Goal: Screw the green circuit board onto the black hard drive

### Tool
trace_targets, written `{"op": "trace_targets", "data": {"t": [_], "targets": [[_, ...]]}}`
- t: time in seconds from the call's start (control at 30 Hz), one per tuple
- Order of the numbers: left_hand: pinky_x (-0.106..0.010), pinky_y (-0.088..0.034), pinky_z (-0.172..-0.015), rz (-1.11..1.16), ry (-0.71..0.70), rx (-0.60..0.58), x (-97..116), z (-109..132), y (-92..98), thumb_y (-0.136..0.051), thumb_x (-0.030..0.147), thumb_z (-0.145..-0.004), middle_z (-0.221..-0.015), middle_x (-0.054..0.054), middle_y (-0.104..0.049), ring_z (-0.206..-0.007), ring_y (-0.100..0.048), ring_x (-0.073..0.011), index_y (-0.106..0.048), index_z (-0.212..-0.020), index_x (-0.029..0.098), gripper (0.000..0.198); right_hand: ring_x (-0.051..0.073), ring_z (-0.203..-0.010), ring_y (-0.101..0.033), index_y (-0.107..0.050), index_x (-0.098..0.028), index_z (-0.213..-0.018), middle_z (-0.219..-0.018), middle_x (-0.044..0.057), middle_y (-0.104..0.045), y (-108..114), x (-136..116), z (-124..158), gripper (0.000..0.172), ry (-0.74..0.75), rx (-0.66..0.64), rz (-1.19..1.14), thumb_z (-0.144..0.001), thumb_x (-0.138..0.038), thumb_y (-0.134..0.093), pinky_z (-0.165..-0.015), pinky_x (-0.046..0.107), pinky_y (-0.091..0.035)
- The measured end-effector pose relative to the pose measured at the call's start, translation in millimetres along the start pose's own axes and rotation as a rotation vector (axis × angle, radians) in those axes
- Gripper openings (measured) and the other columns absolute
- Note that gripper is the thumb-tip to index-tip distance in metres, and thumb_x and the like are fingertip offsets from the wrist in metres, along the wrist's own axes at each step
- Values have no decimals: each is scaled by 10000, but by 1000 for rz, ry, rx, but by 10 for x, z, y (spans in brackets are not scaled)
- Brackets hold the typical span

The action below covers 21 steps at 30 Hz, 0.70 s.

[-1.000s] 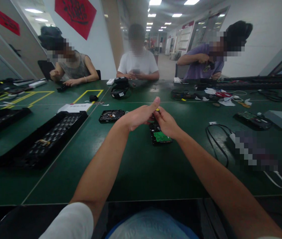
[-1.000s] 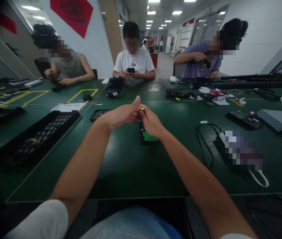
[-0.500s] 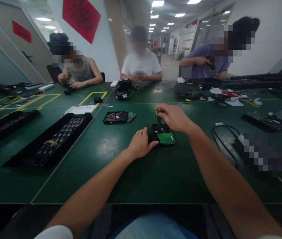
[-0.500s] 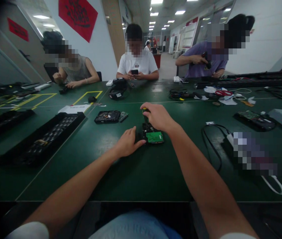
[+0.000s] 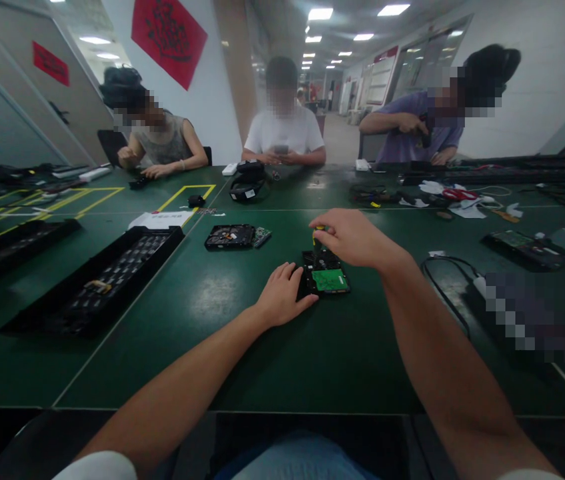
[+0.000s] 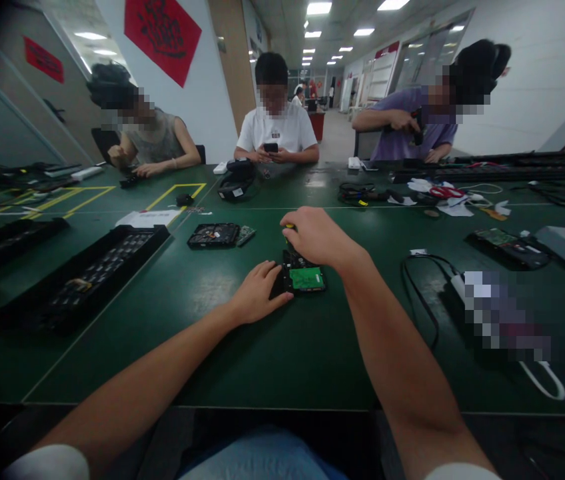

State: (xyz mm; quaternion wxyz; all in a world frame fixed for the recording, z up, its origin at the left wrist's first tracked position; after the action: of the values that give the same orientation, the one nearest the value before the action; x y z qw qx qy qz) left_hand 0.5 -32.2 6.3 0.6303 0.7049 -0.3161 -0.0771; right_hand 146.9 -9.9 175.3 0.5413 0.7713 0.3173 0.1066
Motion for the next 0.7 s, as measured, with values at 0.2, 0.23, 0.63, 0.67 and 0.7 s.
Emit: {"op": "trace_targets", "data": {"t": [0.2, 0.23, 0.63, 0.67, 0.7], "targets": [[-526, -297, -1258, 6, -15, -10, 6, -7, 19, -532, 684, -956, -1581, -231, -476, -1522, -377, -386, -482, -1522, 108, 809, 229, -974, -688, -798, -192, -1079, -1067, 81, -780, 28, -55, 32, 207, 12, 23, -81, -973, -209, -620, -901, 333, -471], [-526, -302, -1256, 11, -15, -9, 5, -8, 26, -540, 682, -954, -1573, -227, -486, -1516, -388, -383, -489, -1518, 113, 803, 219, -957, -693, -785, -192, -1088, -1074, 71, -780, 31, -42, 35, 198, 4, 31, -113, -964, -201, -631, -891, 324, -473], [-491, -384, -1222, 67, -67, 5, 6, -15, 69, -607, 616, -952, -1485, -202, -567, -1430, -480, -358, -590, -1427, 120, 688, 209, -863, -698, -728, -194, -988, -934, 36, -772, 68, 121, 92, 77, -58, 56, -117, -943, -207, -668, -808, 306, -446], [-491, -398, -1211, 72, -69, 9, 11, -17, 82, -619, 608, -949, -1466, -194, -583, -1410, -498, -355, -605, -1408, 131, 662, 213, -854, -691, -724, -192, -969, -921, 43, -768, 64, 116, 88, 66, -64, 61, -94, -944, -241, -687, -794, 309, -438], [-491, -414, -1196, 79, -70, 15, 18, -18, 97, -634, 599, -945, -1438, -184, -605, -1384, -519, -352, -622, -1383, 143, 632, 218, -846, -683, -721, -192, -952, -910, 50, -763, 59, 109, 84, 86, -72, 66, -69, -943, -277, -706, -781, 313, -429]]}}
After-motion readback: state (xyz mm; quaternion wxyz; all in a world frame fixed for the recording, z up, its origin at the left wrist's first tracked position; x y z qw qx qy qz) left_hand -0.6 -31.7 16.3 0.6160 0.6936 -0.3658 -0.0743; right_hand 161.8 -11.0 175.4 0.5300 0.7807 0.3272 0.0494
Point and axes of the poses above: each hand's wrist, its own z-axis away from the middle knuckle, its own y-axis out of the back of the hand, x = y × z, the point moved 6 cm from there along -z, towards the middle knuckle
